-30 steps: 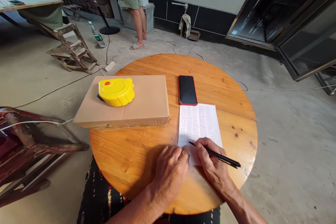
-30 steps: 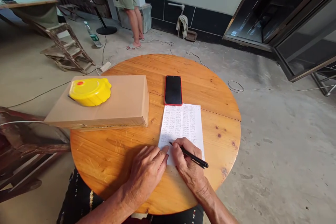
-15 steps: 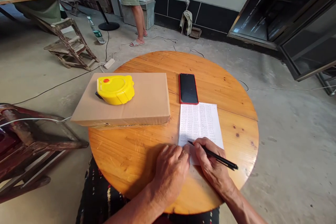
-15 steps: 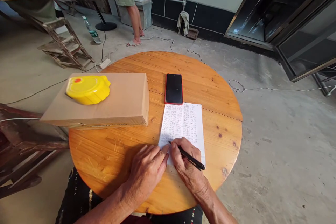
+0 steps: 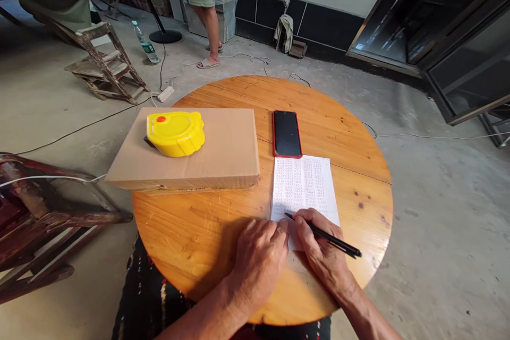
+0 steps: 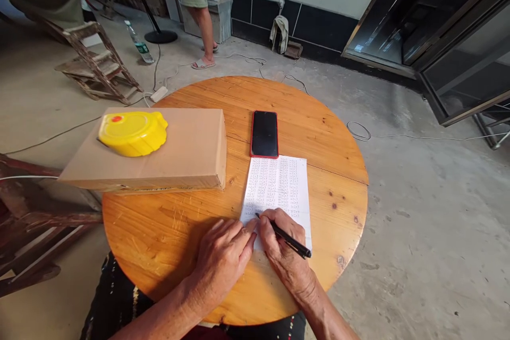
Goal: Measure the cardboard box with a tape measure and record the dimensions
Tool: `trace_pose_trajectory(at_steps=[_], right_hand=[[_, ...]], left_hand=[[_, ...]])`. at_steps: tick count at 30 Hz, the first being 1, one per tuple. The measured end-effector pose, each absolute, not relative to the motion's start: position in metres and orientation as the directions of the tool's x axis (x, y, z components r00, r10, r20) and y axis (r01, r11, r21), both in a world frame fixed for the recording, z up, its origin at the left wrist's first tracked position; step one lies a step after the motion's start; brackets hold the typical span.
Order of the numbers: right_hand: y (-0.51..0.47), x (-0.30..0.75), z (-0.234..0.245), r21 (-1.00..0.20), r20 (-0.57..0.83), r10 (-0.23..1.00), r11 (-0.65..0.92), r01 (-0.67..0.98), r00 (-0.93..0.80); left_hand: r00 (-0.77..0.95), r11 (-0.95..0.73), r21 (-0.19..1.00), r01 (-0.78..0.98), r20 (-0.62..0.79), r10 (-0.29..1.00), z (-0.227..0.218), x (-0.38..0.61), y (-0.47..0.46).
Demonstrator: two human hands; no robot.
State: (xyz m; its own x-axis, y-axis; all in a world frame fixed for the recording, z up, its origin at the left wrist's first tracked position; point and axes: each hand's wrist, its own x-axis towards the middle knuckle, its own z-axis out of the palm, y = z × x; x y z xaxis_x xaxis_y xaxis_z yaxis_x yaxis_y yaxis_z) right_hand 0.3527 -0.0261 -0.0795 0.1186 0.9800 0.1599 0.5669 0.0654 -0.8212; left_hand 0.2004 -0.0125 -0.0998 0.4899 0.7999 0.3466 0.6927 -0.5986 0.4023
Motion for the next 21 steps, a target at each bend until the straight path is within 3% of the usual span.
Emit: trace_pose_trajectory(at_steps=[21], right_hand=[[-0.0275, 0.3549, -0.0793, -0.798, 0.177, 0.981, 0.097, 0.595, 0.078]], left_hand=[[0.491, -0.598, 0.415, 0.686, 0.344, 0.801, -0.0985, 0.2007, -0.0108]])
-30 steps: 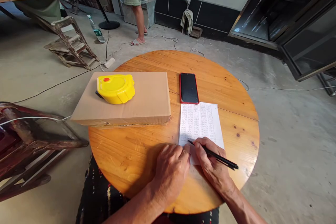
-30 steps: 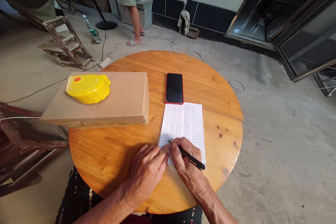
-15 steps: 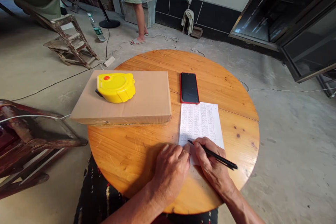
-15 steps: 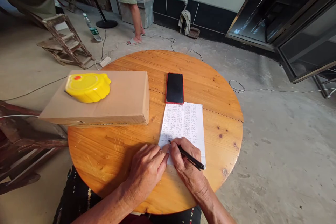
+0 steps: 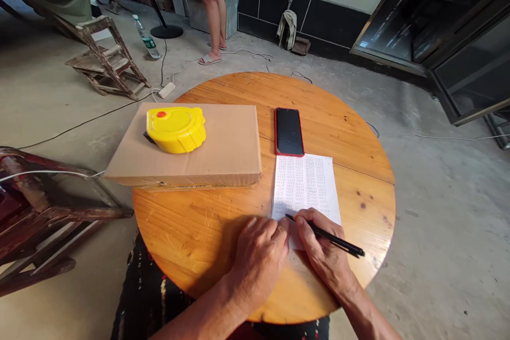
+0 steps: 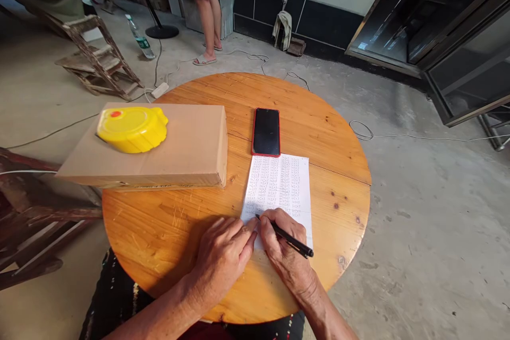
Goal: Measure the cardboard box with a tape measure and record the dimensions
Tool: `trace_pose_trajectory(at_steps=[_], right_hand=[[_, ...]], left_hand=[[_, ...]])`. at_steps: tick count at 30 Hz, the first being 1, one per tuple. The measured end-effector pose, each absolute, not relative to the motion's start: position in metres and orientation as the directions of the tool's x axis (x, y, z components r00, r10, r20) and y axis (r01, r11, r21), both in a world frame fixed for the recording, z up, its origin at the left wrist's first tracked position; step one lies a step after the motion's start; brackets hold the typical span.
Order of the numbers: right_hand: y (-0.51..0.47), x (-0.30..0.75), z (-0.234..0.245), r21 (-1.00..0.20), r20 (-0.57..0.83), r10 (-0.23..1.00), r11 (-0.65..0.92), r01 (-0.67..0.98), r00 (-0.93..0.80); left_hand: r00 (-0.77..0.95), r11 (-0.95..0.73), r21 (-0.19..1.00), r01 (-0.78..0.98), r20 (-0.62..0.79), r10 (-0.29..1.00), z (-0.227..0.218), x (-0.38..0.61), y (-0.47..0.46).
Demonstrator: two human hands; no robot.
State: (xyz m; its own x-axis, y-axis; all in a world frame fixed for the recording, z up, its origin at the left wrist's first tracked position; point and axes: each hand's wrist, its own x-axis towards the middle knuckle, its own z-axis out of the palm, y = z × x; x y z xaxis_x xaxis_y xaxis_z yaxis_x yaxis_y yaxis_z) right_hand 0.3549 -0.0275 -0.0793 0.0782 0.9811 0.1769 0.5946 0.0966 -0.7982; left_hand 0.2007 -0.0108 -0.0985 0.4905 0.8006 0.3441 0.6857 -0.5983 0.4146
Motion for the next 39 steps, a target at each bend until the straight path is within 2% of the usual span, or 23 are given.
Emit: trace_pose_trajectory(at_steps=[12, 24, 39], right_hand=[[-0.0294, 0.3558, -0.0797, -0.802, 0.187, 0.971, 0.065, 0.594, 0.147], [-0.0279, 0.3541, -0.0787, -0.778, 0.223, 0.97, 0.117, 0.618, 0.097], [-0.0282, 0.3558, -0.0796, -0.79, 0.166, 0.978, 0.057, 0.61, 0.124]], left_hand=[[0.485, -0.579, 0.419, 0.7, 0.316, 0.815, -0.0972, 0.201, -0.0116], [0.488, -0.594, 0.411, 0.691, 0.341, 0.803, -0.0978, 0.2006, -0.0109], [0.488, -0.589, 0.434, 0.682, 0.329, 0.808, -0.0983, 0.2004, -0.0104]])
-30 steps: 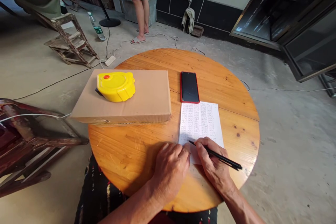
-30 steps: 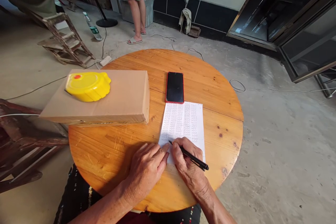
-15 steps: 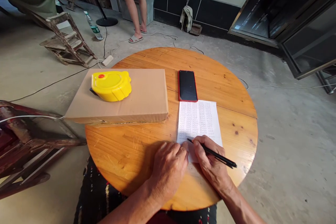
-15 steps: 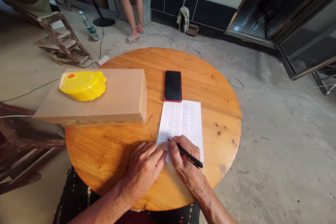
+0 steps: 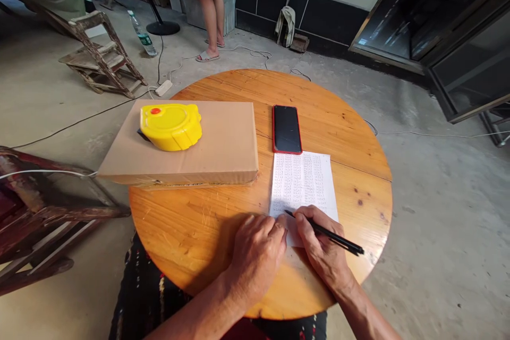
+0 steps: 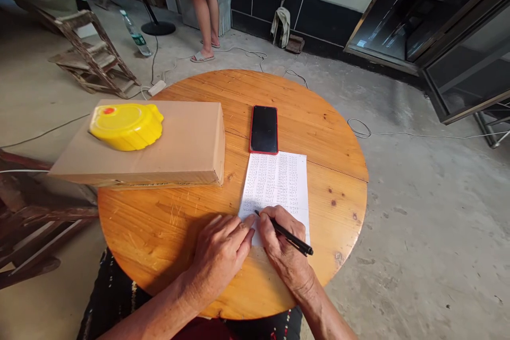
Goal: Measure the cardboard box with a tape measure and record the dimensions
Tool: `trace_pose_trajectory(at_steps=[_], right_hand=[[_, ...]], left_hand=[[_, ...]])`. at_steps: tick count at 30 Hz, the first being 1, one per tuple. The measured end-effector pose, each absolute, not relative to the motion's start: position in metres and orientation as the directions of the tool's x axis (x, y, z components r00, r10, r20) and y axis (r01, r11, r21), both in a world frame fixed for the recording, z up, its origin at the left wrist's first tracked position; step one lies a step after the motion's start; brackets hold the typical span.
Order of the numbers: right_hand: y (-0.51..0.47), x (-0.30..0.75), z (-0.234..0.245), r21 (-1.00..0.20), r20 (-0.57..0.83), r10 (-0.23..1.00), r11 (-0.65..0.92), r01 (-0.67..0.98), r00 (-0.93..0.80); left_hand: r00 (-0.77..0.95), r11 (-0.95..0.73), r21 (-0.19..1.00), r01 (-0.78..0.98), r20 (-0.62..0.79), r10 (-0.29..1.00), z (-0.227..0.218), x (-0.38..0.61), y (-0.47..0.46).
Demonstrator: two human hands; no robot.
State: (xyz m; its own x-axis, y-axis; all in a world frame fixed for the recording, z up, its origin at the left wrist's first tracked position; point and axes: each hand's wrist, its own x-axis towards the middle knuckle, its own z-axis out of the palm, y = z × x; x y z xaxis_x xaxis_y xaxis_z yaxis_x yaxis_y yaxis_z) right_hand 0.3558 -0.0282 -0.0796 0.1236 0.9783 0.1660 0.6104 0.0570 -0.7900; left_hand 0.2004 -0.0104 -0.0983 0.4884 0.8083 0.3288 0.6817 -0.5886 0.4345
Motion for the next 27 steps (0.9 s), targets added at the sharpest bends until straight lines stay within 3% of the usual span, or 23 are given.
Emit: trace_pose_trajectory(at_steps=[17, 27], right_hand=[[-0.032, 0.3585, -0.0814, -0.803, 0.225, 0.951, 0.057, 0.593, 0.213], [-0.032, 0.358, -0.0819, -0.823, 0.185, 0.959, 0.031, 0.567, 0.216]], left_hand=[[0.495, -0.594, 0.419, 0.687, 0.329, 0.804, -0.0994, 0.2008, -0.0101], [0.512, -0.616, 0.401, 0.678, 0.344, 0.787, -0.0979, 0.201, -0.0093]])
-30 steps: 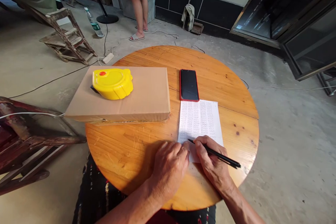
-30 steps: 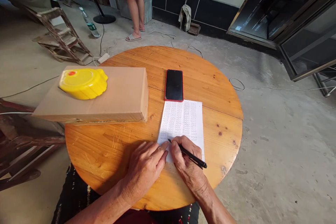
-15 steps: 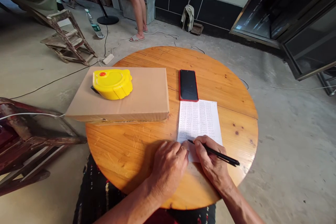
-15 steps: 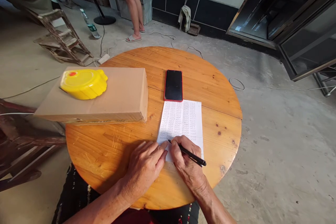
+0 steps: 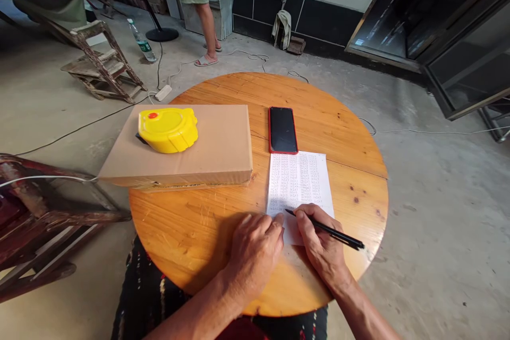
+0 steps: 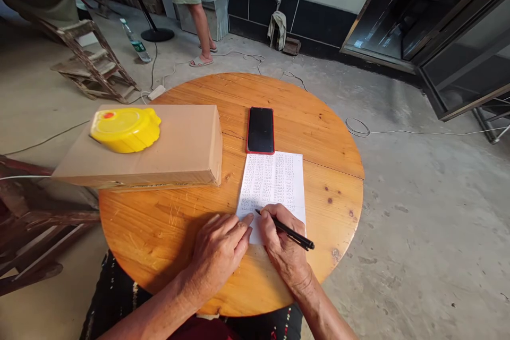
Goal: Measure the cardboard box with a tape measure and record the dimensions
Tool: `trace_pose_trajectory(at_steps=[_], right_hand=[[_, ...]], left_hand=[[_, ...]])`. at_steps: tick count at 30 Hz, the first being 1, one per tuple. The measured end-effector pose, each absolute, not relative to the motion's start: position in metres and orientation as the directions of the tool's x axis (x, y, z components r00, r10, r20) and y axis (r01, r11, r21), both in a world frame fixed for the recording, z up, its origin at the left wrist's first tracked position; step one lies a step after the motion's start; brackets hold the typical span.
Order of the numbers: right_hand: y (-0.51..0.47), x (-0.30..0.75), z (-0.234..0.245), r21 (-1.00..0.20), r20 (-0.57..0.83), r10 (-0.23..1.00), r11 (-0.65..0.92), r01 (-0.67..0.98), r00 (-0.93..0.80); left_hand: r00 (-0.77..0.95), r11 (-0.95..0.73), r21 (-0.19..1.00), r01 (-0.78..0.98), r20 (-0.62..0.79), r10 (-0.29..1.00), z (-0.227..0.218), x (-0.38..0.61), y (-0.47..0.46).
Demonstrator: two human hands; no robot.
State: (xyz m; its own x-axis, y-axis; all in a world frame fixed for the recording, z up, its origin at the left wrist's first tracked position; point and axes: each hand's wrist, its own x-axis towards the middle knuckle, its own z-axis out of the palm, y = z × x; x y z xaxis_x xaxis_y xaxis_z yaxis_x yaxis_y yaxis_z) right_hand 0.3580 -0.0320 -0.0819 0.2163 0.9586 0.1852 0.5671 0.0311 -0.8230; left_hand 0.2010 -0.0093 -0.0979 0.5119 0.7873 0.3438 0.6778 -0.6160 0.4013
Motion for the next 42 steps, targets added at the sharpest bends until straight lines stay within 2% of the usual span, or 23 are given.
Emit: trace_pose_trajectory(at_steps=[17, 26, 42], right_hand=[[-0.0288, 0.3565, -0.0812, -0.823, 0.159, 0.968, 0.022, 0.567, 0.193], [-0.0276, 0.3533, -0.0812, -0.793, 0.212, 0.961, 0.062, 0.607, 0.179], [-0.0276, 0.3552, -0.0787, -0.792, 0.208, 0.962, 0.061, 0.607, 0.175]], left_hand=[[0.502, -0.616, 0.402, 0.677, 0.36, 0.787, -0.0974, 0.2007, -0.0091], [0.5, -0.605, 0.404, 0.686, 0.342, 0.796, -0.0982, 0.2006, -0.0101], [0.508, -0.621, 0.403, 0.673, 0.358, 0.783, -0.0991, 0.2009, -0.0094]])
